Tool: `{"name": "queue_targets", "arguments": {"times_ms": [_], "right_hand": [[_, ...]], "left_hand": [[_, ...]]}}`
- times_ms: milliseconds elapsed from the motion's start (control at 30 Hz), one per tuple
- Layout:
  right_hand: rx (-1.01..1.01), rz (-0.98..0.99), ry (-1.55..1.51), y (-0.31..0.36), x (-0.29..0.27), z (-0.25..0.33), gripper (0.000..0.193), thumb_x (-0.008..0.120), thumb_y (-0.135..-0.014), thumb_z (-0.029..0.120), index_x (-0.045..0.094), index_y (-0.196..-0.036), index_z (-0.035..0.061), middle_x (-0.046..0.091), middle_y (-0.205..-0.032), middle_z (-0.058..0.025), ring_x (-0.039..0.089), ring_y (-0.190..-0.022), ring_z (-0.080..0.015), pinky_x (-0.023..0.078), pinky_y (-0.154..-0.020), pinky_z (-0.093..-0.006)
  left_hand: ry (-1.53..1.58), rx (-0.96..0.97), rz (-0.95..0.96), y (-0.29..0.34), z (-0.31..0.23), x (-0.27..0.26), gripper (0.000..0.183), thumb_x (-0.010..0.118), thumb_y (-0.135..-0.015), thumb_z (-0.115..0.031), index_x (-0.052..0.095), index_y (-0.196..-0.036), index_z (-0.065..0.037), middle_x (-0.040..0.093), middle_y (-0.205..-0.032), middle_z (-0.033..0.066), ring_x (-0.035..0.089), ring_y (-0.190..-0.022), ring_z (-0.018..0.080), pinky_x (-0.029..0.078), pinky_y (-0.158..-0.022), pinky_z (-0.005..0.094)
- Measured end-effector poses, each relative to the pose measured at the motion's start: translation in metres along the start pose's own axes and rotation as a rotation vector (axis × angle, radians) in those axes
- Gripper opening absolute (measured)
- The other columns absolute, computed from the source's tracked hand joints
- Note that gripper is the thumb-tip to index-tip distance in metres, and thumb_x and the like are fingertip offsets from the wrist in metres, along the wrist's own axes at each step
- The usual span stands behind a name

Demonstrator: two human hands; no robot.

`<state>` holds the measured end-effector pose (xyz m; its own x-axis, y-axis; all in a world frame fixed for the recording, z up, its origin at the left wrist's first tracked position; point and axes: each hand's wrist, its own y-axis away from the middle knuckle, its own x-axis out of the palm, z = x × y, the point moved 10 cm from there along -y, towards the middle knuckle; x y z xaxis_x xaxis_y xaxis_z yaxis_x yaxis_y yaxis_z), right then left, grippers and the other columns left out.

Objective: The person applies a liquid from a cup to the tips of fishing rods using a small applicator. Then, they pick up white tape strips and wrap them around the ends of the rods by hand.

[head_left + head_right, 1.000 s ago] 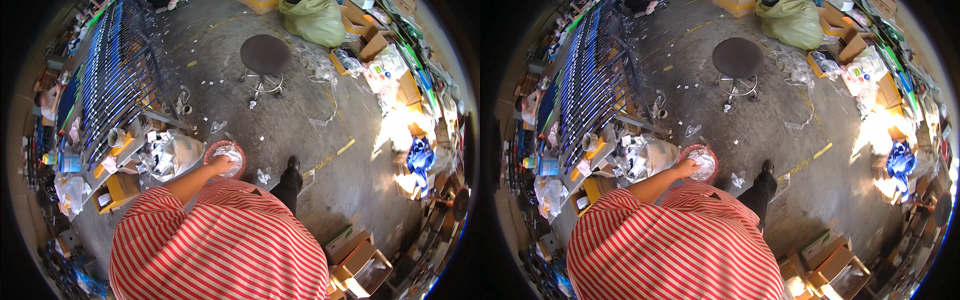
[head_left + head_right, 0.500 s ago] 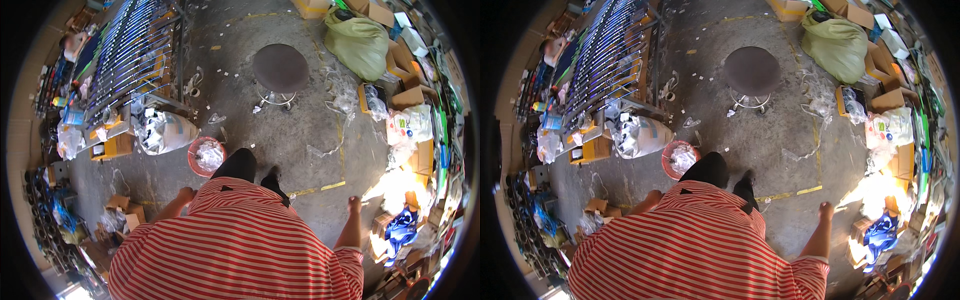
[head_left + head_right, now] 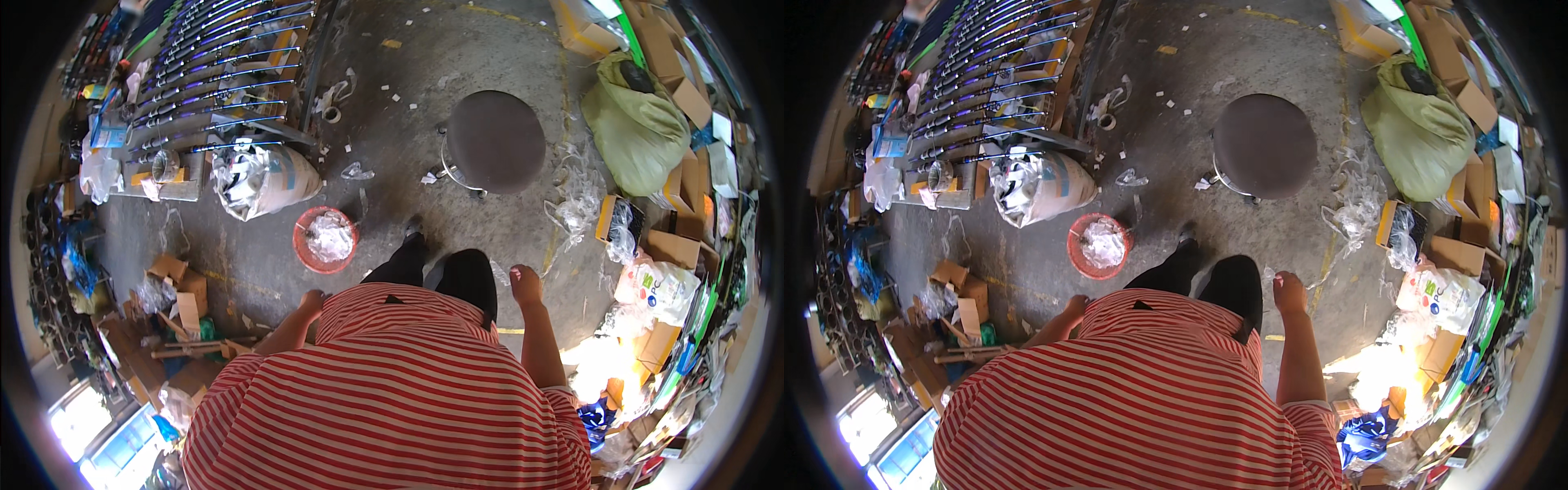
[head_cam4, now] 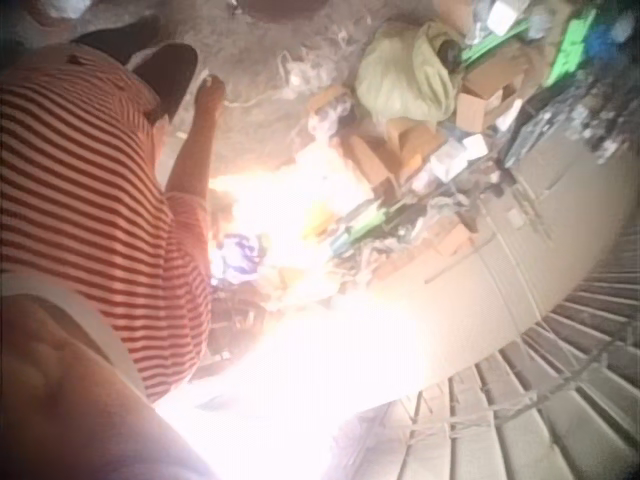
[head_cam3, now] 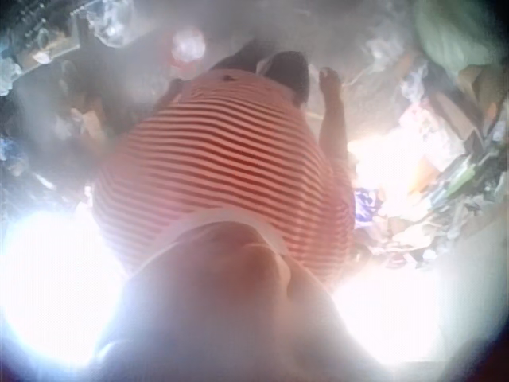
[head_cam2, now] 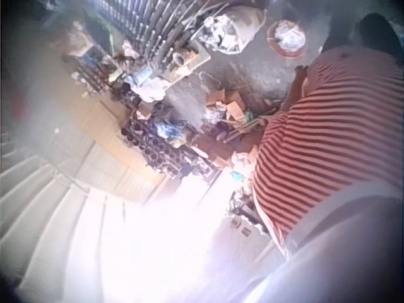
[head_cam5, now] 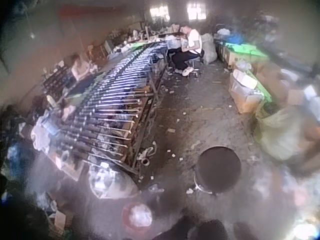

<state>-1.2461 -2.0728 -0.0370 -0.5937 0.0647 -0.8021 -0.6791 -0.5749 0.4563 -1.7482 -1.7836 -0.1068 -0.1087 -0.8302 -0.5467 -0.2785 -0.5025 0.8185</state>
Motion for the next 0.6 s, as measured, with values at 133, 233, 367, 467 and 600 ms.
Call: {"name": "queue_targets", "arguments": {"times_ms": [133, 233, 367, 467, 600], "right_hand": [[-0.015, 0.105, 0.118, -0.049, -0.017, 0.001, 0.014, 0.057, -0.077, 0.015, 0.061, -0.088, 0.0070, 0.062, -0.086, -0.0107, 0.060, -0.082, -0.0259, 0.047, -0.073, -0.0356], [-0.073, 0.150, 0.179, -0.089, -0.020, -0.004, 0.015, 0.058, -0.076, 0.017, 0.061, -0.088, 0.0080, 0.061, -0.088, -0.0115, 0.059, -0.085, -0.0274, 0.047, -0.075, -0.0374], [-0.199, 0.195, 0.244, -0.141, -0.025, 0.010, 0.016, 0.059, -0.075, 0.018, 0.061, -0.087, 0.0081, 0.059, -0.090, -0.0134, 0.057, -0.084, -0.0311, 0.046, -0.074, -0.0413], [-0.304, 0.220, 0.272, -0.179, -0.028, 0.023, 0.016, 0.058, -0.075, 0.017, 0.061, -0.086, 0.0073, 0.059, -0.089, -0.0133, 0.057, -0.085, -0.0306, 0.045, -0.075, -0.0409], [-0.345, 0.204, 0.298, -0.210, -0.033, 0.032, 0.015, 0.059, -0.074, 0.016, 0.060, -0.086, 0.0061, 0.058, -0.088, -0.0129, 0.056, -0.086, -0.0306, 0.044, -0.076, -0.0410]], "left_hand": [[0.091, -0.097, -0.072, 0.010, -0.040, -0.032, 0.041, 0.052, -0.079, -0.042, 0.062, -0.076, -0.002, 0.061, -0.082, 0.0211, 0.057, -0.081, 0.0392, 0.045, -0.071, 0.0460], [0.084, -0.126, -0.167, 0.018, -0.048, -0.039, 0.042, 0.051, -0.080, -0.043, 0.062, -0.075, -0.003, 0.061, -0.080, 0.0202, 0.058, -0.078, 0.0383, 0.045, -0.069, 0.0457], [0.084, -0.223, -0.180, 0.048, -0.070, -0.026, 0.042, 0.048, -0.081, -0.043, 0.062, -0.075, -0.003, 0.061, -0.078, 0.0192, 0.058, -0.078, 0.0377, 0.045, -0.069, 0.0457], [0.046, -0.162, -0.090, 0.070, -0.119, -0.021, 0.045, 0.047, -0.080, -0.045, 0.063, -0.080, -0.003, 0.061, -0.082, 0.0199, 0.058, -0.083, 0.0374, 0.045, -0.075, 0.0451], [0.147, -0.401, 0.033, 0.081, -0.107, 0.017, 0.048, 0.048, -0.078, -0.048, 0.064, -0.083, -0.002, 0.061, -0.089, 0.0209, 0.057, -0.089, 0.0366, 0.045, -0.079, 0.0434]]}}
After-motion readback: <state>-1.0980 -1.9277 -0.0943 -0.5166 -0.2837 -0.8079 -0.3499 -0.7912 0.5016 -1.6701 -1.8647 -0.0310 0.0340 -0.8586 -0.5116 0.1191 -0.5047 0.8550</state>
